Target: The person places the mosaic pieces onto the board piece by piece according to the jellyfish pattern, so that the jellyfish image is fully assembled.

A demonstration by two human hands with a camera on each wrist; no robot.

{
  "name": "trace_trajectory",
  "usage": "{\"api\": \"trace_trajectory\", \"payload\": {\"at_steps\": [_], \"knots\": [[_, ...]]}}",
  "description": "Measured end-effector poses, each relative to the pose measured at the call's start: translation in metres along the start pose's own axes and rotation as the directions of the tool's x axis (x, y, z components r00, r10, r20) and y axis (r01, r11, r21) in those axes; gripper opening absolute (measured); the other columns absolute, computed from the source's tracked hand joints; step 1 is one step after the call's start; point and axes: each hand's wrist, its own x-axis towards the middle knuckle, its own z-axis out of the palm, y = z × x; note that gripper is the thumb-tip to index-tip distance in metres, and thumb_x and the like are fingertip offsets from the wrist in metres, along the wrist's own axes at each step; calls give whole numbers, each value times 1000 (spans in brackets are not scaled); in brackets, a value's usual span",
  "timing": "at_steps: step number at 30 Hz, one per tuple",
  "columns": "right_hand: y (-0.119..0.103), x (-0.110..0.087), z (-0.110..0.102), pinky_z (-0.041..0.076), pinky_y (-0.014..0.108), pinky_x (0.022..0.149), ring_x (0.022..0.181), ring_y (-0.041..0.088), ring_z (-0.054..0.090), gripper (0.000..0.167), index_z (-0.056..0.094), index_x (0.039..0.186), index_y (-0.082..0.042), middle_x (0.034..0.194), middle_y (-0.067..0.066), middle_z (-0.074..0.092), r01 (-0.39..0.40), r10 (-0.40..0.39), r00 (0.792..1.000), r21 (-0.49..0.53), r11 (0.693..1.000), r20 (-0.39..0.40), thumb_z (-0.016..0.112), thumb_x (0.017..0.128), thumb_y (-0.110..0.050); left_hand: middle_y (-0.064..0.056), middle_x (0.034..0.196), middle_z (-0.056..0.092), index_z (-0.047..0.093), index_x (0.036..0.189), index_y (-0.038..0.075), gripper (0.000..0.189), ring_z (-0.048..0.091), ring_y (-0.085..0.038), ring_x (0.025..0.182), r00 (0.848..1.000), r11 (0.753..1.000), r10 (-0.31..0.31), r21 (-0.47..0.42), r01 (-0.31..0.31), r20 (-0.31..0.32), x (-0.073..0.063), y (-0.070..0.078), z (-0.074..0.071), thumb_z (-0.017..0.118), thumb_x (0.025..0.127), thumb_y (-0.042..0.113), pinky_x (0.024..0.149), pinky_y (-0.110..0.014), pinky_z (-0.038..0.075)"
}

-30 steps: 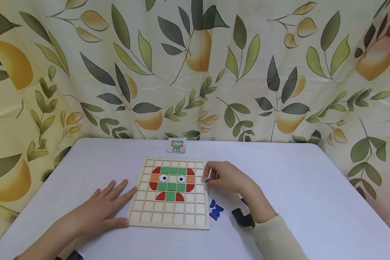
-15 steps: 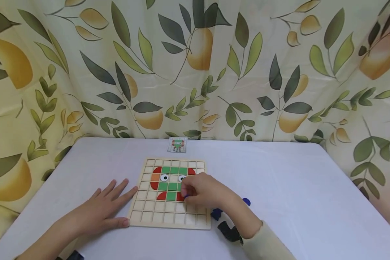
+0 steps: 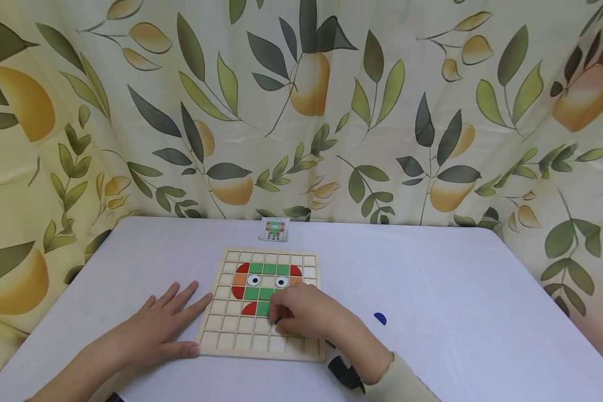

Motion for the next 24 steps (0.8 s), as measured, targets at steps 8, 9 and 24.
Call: {"api": "trace_trajectory", "payload": {"at_steps": [8,9,24], "knots": [[1,1,4,48,22,62,67,3,53,12,70,85,-26,74,-18,60,2,-3,1000,-23,1000,-17,74,89,-15,-10,167,17,30,157,33,91,10,-47,151,1000,1000,-2,-5,2,13,-3,-1,1,57,81,75,109,-76,14],[1,0,4,47,22,62,67,3,53,12,70,84,-26,73,-17,60,1,-1,1000,-21,1000,-16,74,89,-15,-10,167,17,30,157,33,91,9,-46,151,1000,1000,-3,-6,3,15,-3,-1,1,57,81,75,109,-76,13],[-1,0,2,42,23,55,61,3,50,14,65,81,-29,64,-15,55,-51,46,998,-106,993,-40,77,87,-24,-11,167,18,31,157,32,91,9,-46,151,1000,1000,-14,-3,14,13,-1,2,1,60,81,73,109,-77,12]]}}
